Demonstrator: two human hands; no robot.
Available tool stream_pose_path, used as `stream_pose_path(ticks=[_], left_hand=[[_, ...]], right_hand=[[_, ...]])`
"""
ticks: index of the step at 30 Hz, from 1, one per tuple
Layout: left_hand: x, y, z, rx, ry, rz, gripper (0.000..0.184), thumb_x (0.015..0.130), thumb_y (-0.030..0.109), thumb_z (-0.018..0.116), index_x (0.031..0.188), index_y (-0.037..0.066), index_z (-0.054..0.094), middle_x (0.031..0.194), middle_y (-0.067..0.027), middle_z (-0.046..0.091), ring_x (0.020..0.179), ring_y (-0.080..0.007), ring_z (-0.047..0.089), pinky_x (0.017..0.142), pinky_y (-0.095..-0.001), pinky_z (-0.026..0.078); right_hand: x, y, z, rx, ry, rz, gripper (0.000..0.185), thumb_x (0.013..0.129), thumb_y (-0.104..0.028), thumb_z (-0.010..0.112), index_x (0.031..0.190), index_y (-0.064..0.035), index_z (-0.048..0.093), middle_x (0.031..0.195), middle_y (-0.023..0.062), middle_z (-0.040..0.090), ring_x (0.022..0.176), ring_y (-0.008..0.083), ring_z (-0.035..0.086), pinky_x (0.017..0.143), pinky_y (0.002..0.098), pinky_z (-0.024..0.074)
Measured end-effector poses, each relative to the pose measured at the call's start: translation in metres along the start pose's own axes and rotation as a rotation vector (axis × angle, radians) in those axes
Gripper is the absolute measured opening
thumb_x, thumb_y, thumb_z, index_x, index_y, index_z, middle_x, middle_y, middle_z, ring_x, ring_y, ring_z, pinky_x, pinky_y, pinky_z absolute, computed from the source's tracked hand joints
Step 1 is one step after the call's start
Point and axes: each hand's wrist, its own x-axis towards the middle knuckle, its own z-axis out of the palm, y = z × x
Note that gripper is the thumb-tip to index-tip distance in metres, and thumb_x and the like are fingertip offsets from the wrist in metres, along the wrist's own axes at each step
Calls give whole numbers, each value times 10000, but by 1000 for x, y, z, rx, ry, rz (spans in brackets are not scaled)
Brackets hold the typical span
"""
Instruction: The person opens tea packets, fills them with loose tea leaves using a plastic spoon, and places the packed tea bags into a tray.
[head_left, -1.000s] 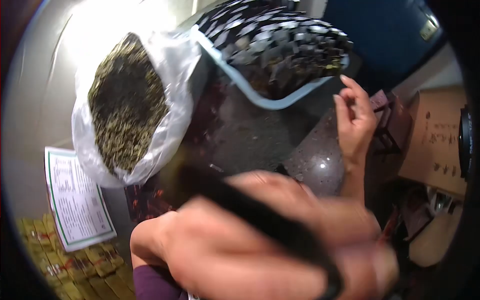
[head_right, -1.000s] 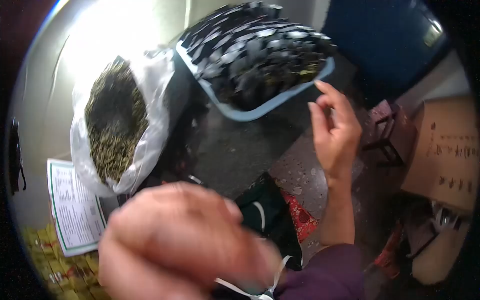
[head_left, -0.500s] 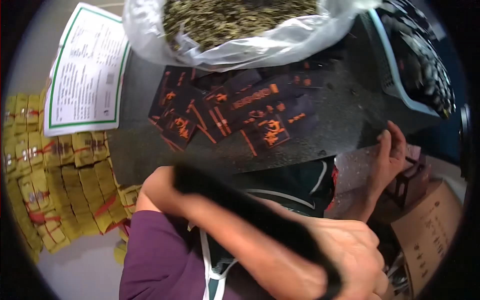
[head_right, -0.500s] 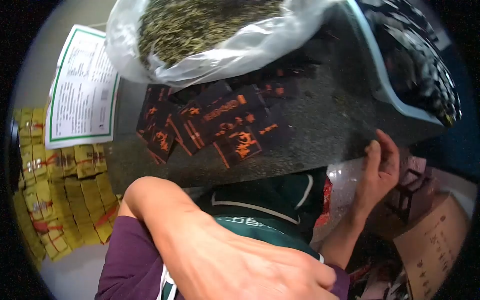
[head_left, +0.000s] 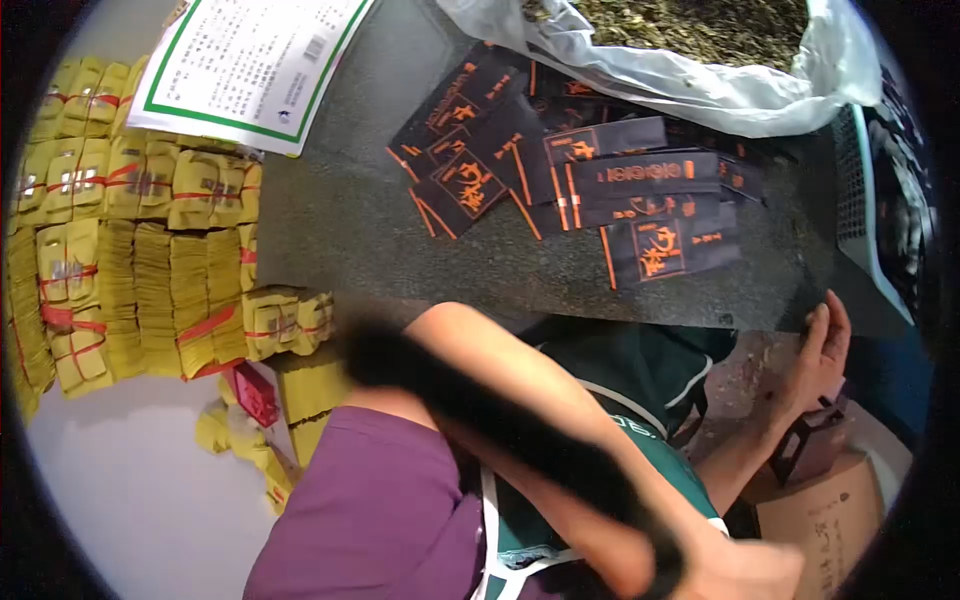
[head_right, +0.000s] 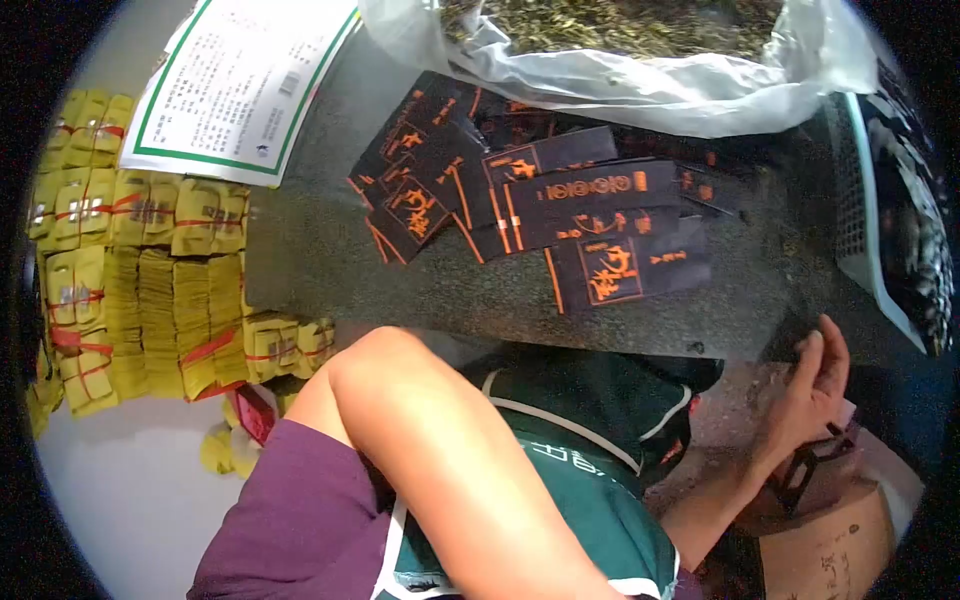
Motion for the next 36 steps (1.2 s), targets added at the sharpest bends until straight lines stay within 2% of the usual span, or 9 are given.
stream_pose_path(ticks=[3, 5, 8, 11, 16, 19, 21, 29, 36], left_hand=[[-46, -17, -21, 79, 95, -285, 219, 922, 204, 660, 812, 16, 634, 781, -122, 672, 709, -314, 653, 625, -408, 530], [-70, -11, -64, 377, 232, -342, 149, 769, 203, 643, 822, 88, 564, 711, -73, 594, 635, -304, 632, 578, -414, 507], [-125, -2, -90, 708, 255, -566, 287, 864, 324, 737, 755, 120, 567, 693, -40, 558, 636, -264, 617, 599, -401, 507], [-158, 16, -130, 1105, 254, -704, 370, 747, 313, 840, 685, 76, 563, 796, -76, 613, 711, -269, 623, 623, -383, 512], [-165, 19, -156, 1369, 239, -857, 564, 670, 248, 886, 1153, 60, 663, 1184, -134, 627, 1033, -328, 613, 916, -439, 476], [-165, 9, -160, 1394, 218, -985, 758, 679, 236, 878, 1349, 50, 576, 1267, -148, 603, 1095, -341, 588, 956, -445, 453], [-163, 6, -164, 1410, 196, -1036, 808, 684, 233, 874, 1396, 44, 544, 1260, -142, 610, 1096, -337, 585, 952, -441, 455], [-170, 3, -174, 1426, 167, -964, 736, 715, 156, 840, 1389, 50, 562, 1184, -134, 637, 1025, -327, 607, 904, -429, 475], [-181, 6, -181, 1235, 445, -884, 300, 729, -8, 801, 1007, 30, 694, 968, -126, 660, 872, -313, 648, 773, -391, 519]], right_hand=[[0, -2, -1, 45, -26, -24, 264, 1017, -144, 619, 1243, -17, 671, 1030, 14, 642, 907, 80, 554, 828, 219, 448], [2, 4, -7, 81, -25, -59, 260, 1035, -167, 595, 1231, -14, 672, 955, 2, 621, 808, 61, 532, 724, 205, 437], [-12, -14, -6, 342, -59, 65, 280, 1077, -229, 520, 1187, -24, 677, 782, -21, 535, 609, 43, 425, 536, 216, 352], [-25, -34, -6, 516, -46, 202, 257, 1075, -222, 523, 1157, -34, 678, 767, -23, 527, 600, 46, 432, 539, 214, 356], [-51, -79, 1, 298, -340, 198, 113, 990, -70, 603, 1001, -46, 713, 768, -55, 535, 649, 35, 456, 559, 197, 344], [-54, -95, 23, 40, -522, -292, 177, 856, 12, 732, 1028, -27, 716, 848, 75, 663, 701, 176, 620, 595, 283, 478], [-58, -104, 38, 43, -607, -364, 238, 818, -12, 766, 1050, -35, 717, 948, 147, 698, 816, 286, 695, 694, 352, 555], [-54, -115, 68, -28, -702, -416, 305, 830, -58, 748, 1129, -60, 688, 1082, 140, 700, 885, 342, 711, 745, 403, 586], [-51, -116, 75, -21, -711, -422, 322, 828, -51, 751, 1143, -57, 687, 1070, 142, 696, 887, 344, 704, 733, 408, 582]])
